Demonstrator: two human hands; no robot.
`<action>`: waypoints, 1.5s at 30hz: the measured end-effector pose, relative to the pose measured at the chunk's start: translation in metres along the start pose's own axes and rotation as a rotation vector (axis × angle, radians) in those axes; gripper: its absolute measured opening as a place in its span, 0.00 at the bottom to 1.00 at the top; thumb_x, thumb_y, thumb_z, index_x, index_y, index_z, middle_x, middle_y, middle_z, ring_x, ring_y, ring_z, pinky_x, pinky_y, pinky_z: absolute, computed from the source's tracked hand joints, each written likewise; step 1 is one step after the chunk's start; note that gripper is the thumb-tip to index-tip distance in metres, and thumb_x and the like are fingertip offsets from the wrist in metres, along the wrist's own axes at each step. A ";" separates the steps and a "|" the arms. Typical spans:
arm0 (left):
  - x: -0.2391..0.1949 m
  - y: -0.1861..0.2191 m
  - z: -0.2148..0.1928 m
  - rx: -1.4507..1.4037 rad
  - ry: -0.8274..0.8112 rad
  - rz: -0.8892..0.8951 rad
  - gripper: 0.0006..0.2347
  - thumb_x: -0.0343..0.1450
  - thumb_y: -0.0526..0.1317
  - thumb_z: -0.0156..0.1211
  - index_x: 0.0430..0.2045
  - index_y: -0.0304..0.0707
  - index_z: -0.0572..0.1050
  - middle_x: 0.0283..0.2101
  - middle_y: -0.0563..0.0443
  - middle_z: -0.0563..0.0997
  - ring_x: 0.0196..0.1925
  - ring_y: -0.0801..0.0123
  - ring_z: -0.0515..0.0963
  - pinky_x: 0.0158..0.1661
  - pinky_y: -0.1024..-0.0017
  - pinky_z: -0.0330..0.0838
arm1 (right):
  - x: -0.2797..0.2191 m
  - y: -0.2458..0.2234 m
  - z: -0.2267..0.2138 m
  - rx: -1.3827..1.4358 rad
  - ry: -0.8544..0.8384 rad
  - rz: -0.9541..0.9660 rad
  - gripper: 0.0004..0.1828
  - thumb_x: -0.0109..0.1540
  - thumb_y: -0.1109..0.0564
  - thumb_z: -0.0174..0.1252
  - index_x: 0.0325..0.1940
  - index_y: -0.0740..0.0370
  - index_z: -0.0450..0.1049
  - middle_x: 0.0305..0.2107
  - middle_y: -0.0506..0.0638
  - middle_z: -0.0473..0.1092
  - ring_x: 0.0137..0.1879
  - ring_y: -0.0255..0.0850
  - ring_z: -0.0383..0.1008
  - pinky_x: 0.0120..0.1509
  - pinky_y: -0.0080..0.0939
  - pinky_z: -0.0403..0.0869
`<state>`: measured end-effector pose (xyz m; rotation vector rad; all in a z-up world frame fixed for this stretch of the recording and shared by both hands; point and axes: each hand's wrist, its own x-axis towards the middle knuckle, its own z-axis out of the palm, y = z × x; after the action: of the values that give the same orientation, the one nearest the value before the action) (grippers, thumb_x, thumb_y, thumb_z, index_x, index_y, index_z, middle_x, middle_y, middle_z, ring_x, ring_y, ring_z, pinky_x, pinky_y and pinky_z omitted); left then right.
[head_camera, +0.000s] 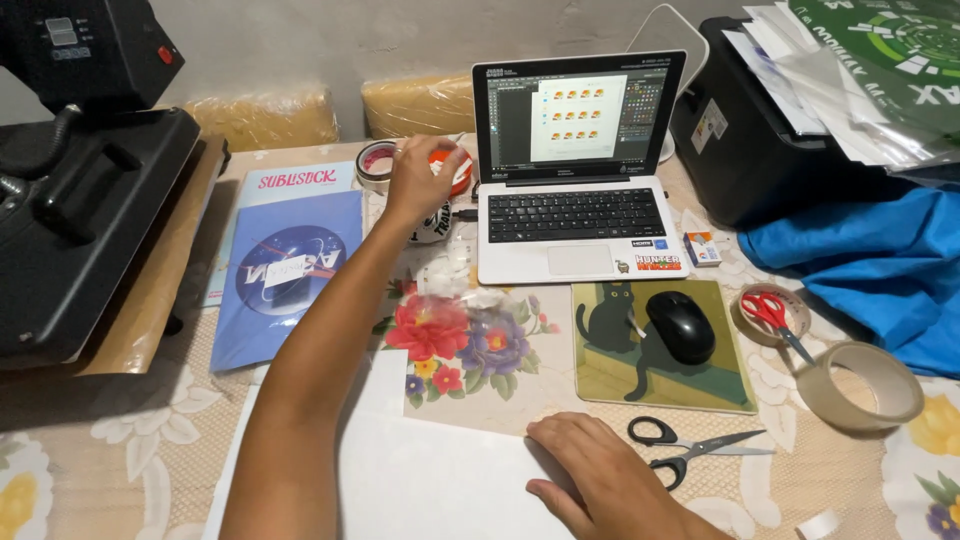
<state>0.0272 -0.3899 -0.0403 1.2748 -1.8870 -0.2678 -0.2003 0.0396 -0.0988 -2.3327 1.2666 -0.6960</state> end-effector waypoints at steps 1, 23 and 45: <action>-0.015 0.021 -0.016 -0.052 -0.123 0.052 0.15 0.80 0.54 0.63 0.44 0.44 0.88 0.49 0.53 0.88 0.56 0.62 0.81 0.56 0.57 0.72 | 0.000 0.000 0.001 0.002 0.017 -0.004 0.30 0.72 0.40 0.66 0.71 0.60 0.75 0.62 0.53 0.79 0.69 0.54 0.75 0.70 0.58 0.73; -0.264 0.081 -0.167 0.330 -1.072 0.208 0.33 0.58 0.66 0.87 0.47 0.47 0.81 0.45 0.54 0.79 0.46 0.57 0.78 0.42 0.61 0.70 | 0.017 -0.016 -0.013 -0.180 -0.251 0.347 0.61 0.50 0.20 0.86 0.77 0.44 0.68 0.60 0.44 0.74 0.66 0.46 0.73 0.64 0.53 0.75; -0.271 0.141 -0.152 0.206 -1.156 -0.009 0.38 0.47 0.47 0.93 0.50 0.36 0.77 0.48 0.39 0.83 0.57 0.47 0.81 0.54 0.61 0.74 | 0.080 -0.036 -0.006 -0.295 -0.271 -0.015 0.15 0.70 0.47 0.64 0.53 0.58 0.86 0.38 0.52 0.80 0.48 0.46 0.81 0.49 0.43 0.83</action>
<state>0.0827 -0.0556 0.0000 1.3822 -2.9118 -0.9971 -0.1428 -0.0105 -0.0550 -2.5640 1.2984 -0.1935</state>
